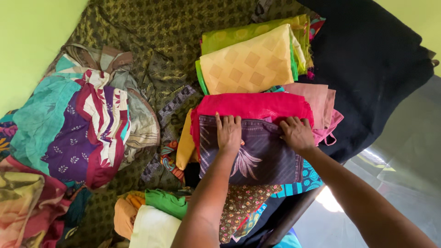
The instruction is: The person folds several pieces of colorful fabric on a bed and places them onto a shelf. The person handles each item by hand, aligning edges and folding them into neat rectangles before stacking them on the shelf.
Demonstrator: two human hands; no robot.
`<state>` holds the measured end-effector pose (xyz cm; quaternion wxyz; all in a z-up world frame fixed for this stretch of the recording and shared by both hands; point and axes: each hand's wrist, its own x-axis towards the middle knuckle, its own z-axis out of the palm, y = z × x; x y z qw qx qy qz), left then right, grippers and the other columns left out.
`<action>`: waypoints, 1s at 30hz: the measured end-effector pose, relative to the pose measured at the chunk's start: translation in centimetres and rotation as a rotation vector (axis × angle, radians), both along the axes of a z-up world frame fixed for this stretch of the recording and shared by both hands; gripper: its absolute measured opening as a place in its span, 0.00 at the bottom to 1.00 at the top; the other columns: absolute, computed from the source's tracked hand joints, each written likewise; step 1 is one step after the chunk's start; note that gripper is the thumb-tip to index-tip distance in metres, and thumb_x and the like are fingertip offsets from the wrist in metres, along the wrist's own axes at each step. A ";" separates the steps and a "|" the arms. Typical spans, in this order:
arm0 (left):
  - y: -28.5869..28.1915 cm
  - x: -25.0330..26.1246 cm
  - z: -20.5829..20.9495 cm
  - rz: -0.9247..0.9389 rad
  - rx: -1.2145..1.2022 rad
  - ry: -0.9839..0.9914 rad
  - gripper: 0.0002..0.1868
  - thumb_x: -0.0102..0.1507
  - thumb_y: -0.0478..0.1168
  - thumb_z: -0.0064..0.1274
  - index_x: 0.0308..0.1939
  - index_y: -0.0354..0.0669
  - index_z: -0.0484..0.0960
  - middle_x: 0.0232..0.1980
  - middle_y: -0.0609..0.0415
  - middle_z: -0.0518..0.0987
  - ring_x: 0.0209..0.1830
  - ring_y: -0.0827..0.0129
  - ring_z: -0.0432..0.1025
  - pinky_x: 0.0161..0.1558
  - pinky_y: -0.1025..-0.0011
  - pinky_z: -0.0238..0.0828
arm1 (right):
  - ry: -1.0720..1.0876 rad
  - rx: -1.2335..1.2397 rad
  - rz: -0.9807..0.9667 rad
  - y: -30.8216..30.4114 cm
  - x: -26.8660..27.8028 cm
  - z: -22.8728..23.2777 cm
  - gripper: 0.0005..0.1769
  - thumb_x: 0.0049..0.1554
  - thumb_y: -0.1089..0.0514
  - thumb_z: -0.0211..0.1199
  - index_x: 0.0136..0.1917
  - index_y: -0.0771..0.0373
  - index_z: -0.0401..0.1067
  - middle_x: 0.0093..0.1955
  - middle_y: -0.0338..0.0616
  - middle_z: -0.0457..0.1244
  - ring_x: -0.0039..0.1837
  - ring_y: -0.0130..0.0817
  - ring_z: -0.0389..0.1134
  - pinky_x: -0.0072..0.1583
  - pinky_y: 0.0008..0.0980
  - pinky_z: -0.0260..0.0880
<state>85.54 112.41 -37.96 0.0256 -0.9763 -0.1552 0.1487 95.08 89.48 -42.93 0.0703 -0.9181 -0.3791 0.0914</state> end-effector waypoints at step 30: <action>3.2 -11.2 2.5 -0.006 -0.521 0.465 0.28 0.59 0.58 0.64 0.54 0.41 0.83 0.57 0.44 0.80 0.58 0.52 0.75 0.60 0.56 0.70 | 0.292 -0.029 -0.021 -2.9 -8.2 0.9 0.24 0.50 0.54 0.63 0.61 0.48 0.72 0.50 0.51 0.70 0.54 0.53 0.73 0.56 0.50 0.73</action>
